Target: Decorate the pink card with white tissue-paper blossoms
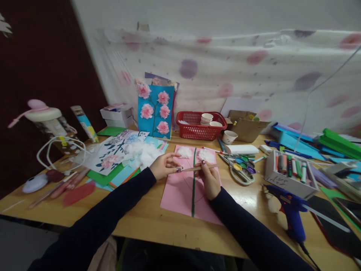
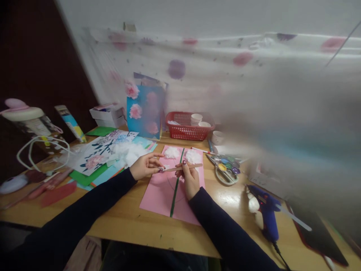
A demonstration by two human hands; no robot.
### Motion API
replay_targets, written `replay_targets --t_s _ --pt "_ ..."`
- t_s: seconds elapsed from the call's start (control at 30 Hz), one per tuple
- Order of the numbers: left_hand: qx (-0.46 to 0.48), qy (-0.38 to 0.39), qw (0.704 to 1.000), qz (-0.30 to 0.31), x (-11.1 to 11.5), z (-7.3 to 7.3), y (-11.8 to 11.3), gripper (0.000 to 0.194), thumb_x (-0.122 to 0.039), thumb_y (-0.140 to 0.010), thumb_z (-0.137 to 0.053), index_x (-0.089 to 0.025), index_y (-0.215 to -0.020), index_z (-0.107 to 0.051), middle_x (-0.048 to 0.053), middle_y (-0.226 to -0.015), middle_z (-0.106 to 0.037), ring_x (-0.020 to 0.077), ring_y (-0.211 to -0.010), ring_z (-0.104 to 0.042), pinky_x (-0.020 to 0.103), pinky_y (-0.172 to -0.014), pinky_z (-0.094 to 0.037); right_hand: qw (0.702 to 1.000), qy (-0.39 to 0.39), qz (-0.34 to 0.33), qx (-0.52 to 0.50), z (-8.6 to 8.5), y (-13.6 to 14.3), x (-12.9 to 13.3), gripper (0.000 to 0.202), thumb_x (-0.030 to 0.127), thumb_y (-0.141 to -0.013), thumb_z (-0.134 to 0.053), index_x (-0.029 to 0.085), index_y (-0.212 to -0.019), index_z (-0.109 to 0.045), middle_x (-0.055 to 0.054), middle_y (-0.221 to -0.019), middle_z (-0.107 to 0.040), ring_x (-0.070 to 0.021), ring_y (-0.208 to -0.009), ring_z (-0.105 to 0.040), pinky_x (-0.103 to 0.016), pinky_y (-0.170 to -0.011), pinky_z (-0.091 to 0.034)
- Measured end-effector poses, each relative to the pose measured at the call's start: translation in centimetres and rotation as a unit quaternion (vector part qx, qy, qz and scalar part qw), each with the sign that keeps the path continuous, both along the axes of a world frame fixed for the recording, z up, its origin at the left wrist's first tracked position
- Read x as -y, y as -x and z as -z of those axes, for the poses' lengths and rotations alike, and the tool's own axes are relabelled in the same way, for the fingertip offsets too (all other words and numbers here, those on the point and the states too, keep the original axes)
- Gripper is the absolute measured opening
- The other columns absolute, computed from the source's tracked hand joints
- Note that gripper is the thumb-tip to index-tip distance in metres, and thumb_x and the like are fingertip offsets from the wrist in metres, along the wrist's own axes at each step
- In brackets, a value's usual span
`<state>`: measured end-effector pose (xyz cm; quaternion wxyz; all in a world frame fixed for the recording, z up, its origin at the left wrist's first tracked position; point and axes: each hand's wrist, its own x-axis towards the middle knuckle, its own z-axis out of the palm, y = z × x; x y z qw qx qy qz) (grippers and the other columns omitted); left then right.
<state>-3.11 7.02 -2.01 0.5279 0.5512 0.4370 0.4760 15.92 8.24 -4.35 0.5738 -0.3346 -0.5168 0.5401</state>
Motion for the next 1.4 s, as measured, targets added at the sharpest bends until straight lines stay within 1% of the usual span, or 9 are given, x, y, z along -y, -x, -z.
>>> replay_targets --t_s 0.13,0.27,0.37,0.53,0.83,0.93,1.03,1.2,1.4 --pt "-0.011 -0.026 0.997 -0.072 -0.4 -0.2 0.6 0.055 -0.021 -0.053 -0.079 -0.013 -0.1 -0.052 0.002 -0.074 -0.067 0.0158 -0.071 -0.067 0.032 -0.076 -0.05 0.999 -0.016 0.051 0.006 -0.2 -0.1 -0.5 0.041 0.057 -0.078 -0.052 0.017 -0.07 -0.059 0.002 -0.051 -0.052 -0.0121 -0.048 -0.048 -0.025 -0.048 -0.035" --pt "-0.032 -0.036 0.992 -0.112 -0.5 -0.3 0.9 0.057 -0.025 -0.054 -0.078 -0.013 -0.101 -0.05 0.003 -0.074 -0.069 0.0183 -0.074 -0.068 0.035 -0.079 -0.05 0.989 -0.068 0.086 0.097 0.4 -0.5 -1.3 0.043 0.056 -0.082 -0.046 0.017 -0.071 -0.059 0.001 -0.053 -0.053 -0.0126 -0.049 -0.048 -0.026 -0.051 -0.037" --pt "-0.059 -0.043 0.991 -0.111 -0.4 -0.1 0.5 0.057 -0.028 -0.057 -0.077 -0.014 -0.104 -0.049 0.005 -0.078 -0.07 0.0196 -0.077 -0.068 0.036 -0.081 -0.05 0.978 -0.102 0.08 0.161 0.8 -0.6 -1.4 0.042 0.054 -0.086 -0.042 0.018 -0.072 -0.06 0.0 -0.055 -0.055 -0.0138 -0.05 -0.05 -0.026 -0.052 -0.038" --pt "-0.141 -0.06 0.986 -0.066 0.1 0.5 -0.9 0.053 -0.026 -0.067 -0.07 -0.016 -0.113 -0.046 0.007 -0.083 -0.072 0.0194 -0.078 -0.068 0.034 -0.079 -0.05 0.969 -0.129 0.073 0.2 0.5 -0.4 -1.1 0.038 0.048 -0.087 -0.042 0.019 -0.068 -0.058 -0.001 -0.055 -0.058 -0.0152 -0.053 -0.054 -0.026 -0.054 -0.038" --pt "-0.322 -0.155 0.929 -0.095 -0.3 0.8 -2.6 0.05 -0.021 -0.071 -0.063 -0.019 -0.118 -0.046 0.003 -0.081 -0.069 0.0181 -0.078 -0.066 0.029 -0.072 -0.048 0.961 -0.145 0.075 0.222 1.0 0.0 -1.7 0.031 0.035 -0.089 -0.041 0.02 -0.065 -0.053 -0.002 -0.06 -0.06 -0.0155 -0.057 -0.057 -0.025 -0.057 -0.039" --pt "-0.366 -0.179 0.906 -0.115 -0.7 0.6 -2.8 0.054 -0.02 -0.069 -0.065 -0.02 -0.119 -0.044 0.002 -0.079 -0.071 0.021 -0.086 -0.065 0.035 -0.083 -0.043 0.961 -0.148 0.07 0.225 1.1 0.2 -1.8 0.029 0.033 -0.09 -0.04 0.02 -0.068 -0.054 -0.002 -0.059 -0.06 -0.0154 -0.057 -0.057 -0.025 -0.057 -0.039" --pt "-0.404 -0.203 0.882 -0.13 -1.0 0.5 -3.1 0.057 -0.021 -0.068 -0.068 -0.02 -0.119 -0.043 0.002 -0.077 -0.071 0.0245 -0.096 -0.063 0.042 -0.094 -0.032 0.96 -0.144 0.086 0.223 1.0 0.2 -1.9 0.028 0.032 -0.091 -0.04 0.02 -0.069 -0.054 -0.002 -0.06 -0.06 -0.0152 -0.057 -0.057 -0.025 -0.057 -0.039" --pt "-0.473 -0.215 0.843 -0.136 -1.2 0.6 -3.1 0.057 -0.022 -0.072 -0.064 -0.019 -0.123 -0.038 0.002 -0.081 -0.072 0.0254 -0.101 -0.061 0.044 -0.096 -0.024 0.957 -0.123 0.128 0.228 0.6 -0.1 -1.7 0.031 0.03 -0.092 -0.035 0.019 -0.072 -0.056 -0.003 -0.058 -0.062 -0.0164 -0.056 -0.058 -0.026 -0.056 -0.039" --pt "-0.488 -0.217 0.835 -0.132 -1.3 0.7 -3.2 0.056 -0.021 -0.072 -0.063 -0.018 -0.123 -0.037 0.002 -0.082 -0.072 0.0239 -0.1 -0.062 0.041 -0.093 -0.024 0.954 -0.132 0.111 0.243 0.4 -0.1 -1.4 0.026 0.024 -0.09 -0.039 0.02 -0.07 -0.054 -0.002 -0.058 -0.059 -0.0166 -0.057 -0.058 -0.026 -0.059 -0.039"
